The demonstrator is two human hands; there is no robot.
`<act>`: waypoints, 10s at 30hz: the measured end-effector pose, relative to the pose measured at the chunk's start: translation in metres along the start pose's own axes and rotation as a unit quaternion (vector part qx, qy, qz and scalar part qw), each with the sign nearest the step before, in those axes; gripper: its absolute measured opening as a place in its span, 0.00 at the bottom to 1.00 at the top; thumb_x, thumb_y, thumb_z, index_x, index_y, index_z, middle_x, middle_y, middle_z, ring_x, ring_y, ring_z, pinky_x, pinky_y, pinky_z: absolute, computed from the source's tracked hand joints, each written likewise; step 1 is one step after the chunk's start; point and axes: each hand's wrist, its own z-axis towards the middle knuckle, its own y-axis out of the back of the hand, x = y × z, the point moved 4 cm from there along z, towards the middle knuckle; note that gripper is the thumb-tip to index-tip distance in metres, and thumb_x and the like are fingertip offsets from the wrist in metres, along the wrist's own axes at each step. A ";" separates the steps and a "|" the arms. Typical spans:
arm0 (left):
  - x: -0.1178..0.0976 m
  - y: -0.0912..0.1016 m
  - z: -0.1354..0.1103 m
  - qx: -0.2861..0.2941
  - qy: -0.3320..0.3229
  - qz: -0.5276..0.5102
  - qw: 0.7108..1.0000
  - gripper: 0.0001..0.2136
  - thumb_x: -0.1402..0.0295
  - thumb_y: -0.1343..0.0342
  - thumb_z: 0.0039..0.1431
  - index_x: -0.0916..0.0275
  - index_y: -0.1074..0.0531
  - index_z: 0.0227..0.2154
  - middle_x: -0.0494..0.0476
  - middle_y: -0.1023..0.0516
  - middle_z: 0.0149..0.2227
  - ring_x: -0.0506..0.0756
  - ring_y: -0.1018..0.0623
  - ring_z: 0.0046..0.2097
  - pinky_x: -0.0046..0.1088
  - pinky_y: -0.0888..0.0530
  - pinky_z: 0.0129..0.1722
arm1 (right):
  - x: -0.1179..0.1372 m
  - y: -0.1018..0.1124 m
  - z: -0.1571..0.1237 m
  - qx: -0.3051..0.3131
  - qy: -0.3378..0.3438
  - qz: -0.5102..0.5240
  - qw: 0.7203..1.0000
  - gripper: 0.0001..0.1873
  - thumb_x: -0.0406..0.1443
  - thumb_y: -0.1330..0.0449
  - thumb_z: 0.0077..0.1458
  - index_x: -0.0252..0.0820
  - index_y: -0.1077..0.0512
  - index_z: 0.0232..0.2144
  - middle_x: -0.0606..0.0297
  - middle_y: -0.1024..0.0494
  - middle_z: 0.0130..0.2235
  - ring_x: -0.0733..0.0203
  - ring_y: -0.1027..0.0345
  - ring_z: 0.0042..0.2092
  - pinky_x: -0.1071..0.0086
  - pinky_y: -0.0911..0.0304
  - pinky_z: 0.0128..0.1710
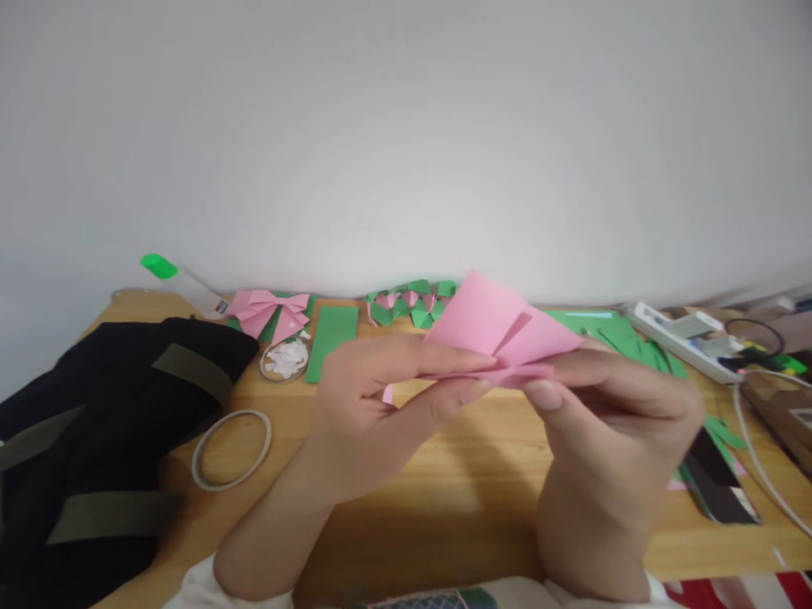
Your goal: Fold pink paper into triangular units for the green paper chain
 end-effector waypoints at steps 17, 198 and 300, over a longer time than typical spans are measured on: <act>-0.003 -0.002 0.001 -0.018 0.049 0.017 0.999 0.12 0.77 0.35 0.54 0.51 0.18 0.36 0.47 0.14 0.36 0.52 0.15 0.35 0.22 0.18 0.34 | 0.003 -0.002 -0.007 -0.084 -0.034 -0.026 0.996 0.10 0.27 0.30 0.48 0.47 0.21 0.32 0.70 0.21 0.26 0.63 0.29 0.26 0.68 0.34 0.24; 0.023 -0.002 0.005 0.043 0.210 -0.089 0.973 0.08 0.68 0.41 0.61 0.60 0.20 0.27 0.51 0.16 0.27 0.50 0.17 0.29 0.21 0.21 0.31 | -0.019 0.008 0.005 -0.190 -0.069 0.055 0.978 0.13 0.33 0.37 0.58 0.43 0.25 0.21 0.69 0.32 0.23 0.65 0.38 0.28 0.67 0.44 0.29; 0.018 -0.013 -0.008 0.070 0.251 -0.231 0.938 0.13 0.75 0.46 0.65 0.51 0.19 0.42 0.50 0.17 0.48 0.52 0.18 0.47 0.24 0.20 0.45 | -0.004 -0.003 0.006 0.076 0.054 -0.015 0.996 0.13 0.29 0.34 0.54 0.52 0.19 0.39 0.66 0.18 0.38 0.60 0.26 0.37 0.66 0.32 0.34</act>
